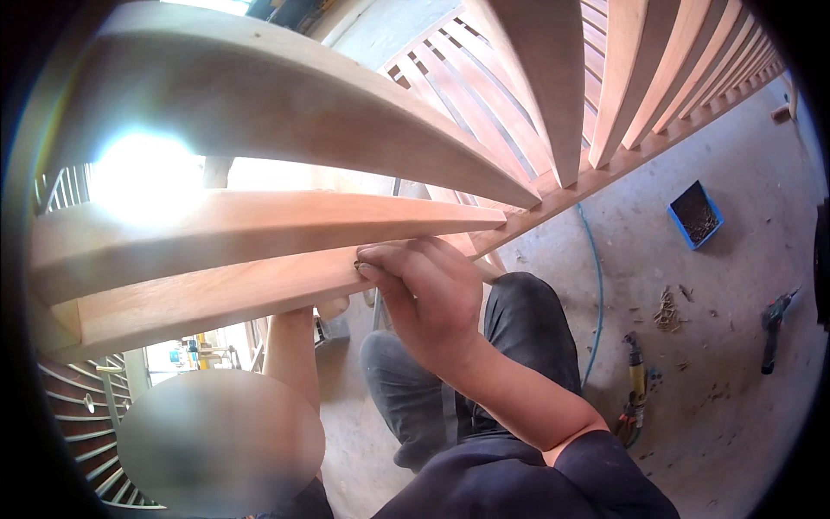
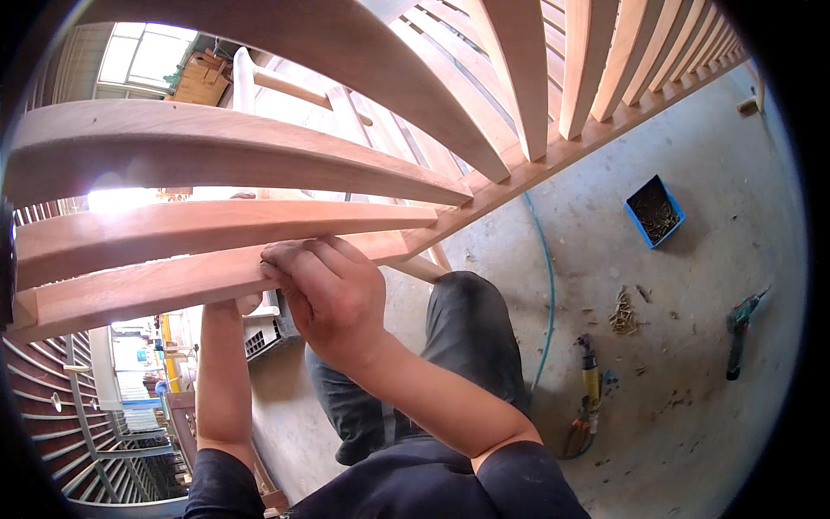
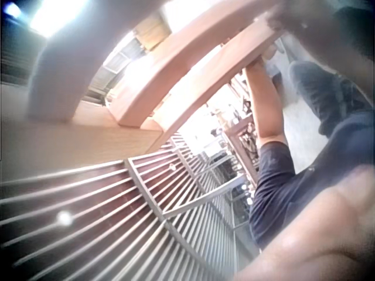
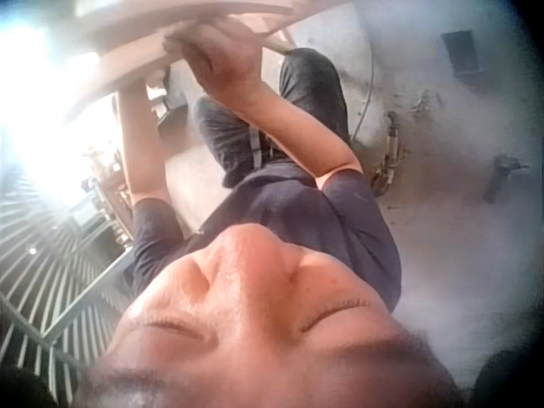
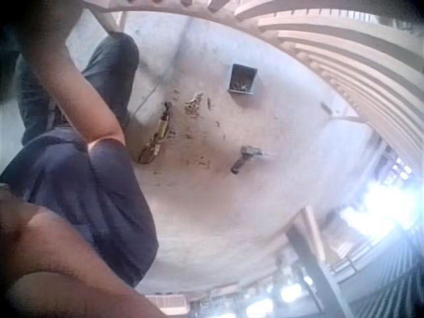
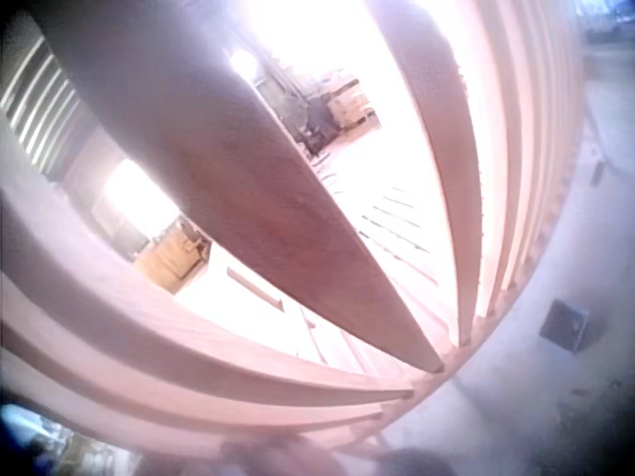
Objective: The person assembles a wooden chair by attaching the backrest slats to the frame. They use a cordless drill to drive screws and a pneumatic nail gun to secure joints, working while sitting on the floor in a workshop.
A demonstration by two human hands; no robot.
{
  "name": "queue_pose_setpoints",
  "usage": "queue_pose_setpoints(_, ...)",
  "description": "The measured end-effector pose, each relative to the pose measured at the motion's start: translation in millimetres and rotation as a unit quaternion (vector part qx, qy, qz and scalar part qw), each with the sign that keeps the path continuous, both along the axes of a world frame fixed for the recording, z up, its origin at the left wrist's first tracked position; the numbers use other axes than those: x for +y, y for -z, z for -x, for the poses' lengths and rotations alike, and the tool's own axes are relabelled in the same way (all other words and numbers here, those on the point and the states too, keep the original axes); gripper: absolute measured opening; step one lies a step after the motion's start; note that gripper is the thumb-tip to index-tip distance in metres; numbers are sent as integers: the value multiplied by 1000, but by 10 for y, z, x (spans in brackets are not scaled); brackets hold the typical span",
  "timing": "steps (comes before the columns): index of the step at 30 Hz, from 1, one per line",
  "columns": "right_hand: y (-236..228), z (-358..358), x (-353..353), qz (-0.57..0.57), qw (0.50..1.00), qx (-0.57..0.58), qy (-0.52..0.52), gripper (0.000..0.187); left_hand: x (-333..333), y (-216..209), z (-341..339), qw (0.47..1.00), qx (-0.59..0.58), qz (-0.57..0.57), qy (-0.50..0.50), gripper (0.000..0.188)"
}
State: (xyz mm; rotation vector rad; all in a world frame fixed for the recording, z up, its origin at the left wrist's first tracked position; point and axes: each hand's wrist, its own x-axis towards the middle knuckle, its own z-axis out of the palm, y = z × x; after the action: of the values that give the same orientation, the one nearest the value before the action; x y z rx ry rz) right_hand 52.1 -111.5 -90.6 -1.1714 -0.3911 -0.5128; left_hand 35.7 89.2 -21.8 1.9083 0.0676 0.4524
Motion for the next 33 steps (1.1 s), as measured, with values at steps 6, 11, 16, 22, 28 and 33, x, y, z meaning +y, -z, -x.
queue_pose_setpoints(6, 27, 11, -31, -26, 997, 15, -68, 13, -18, 25, 12, 1000, -2, 1, 0, 76)
queue_pose_setpoints(11, -27, 33, -70, -25, 994, 44, -96, 9, -9, 41, -16, 1000, -2, 7, 13, 76)
queue_pose_setpoints(16, -25, 18, -69, 24, 997, 17, -66, 10, -36, 26, -35, 999, -4, 16, 29, 76)
queue_pose_setpoints(22, -4, 26, 21, 25, 999, -16, -13, 9, -89, -12, -84, 999, 3, 20, 50, 76)
queue_pose_setpoints(28, -34, 41, -4, 83, 996, -7, 3, 6, -254, -79, -137, 993, 50, 23, 102, 77)
queue_pose_setpoints(33, -99, 68, 20, 122, 992, -9, 27, 7, -226, -111, -196, 982, 72, 23, 174, 80)
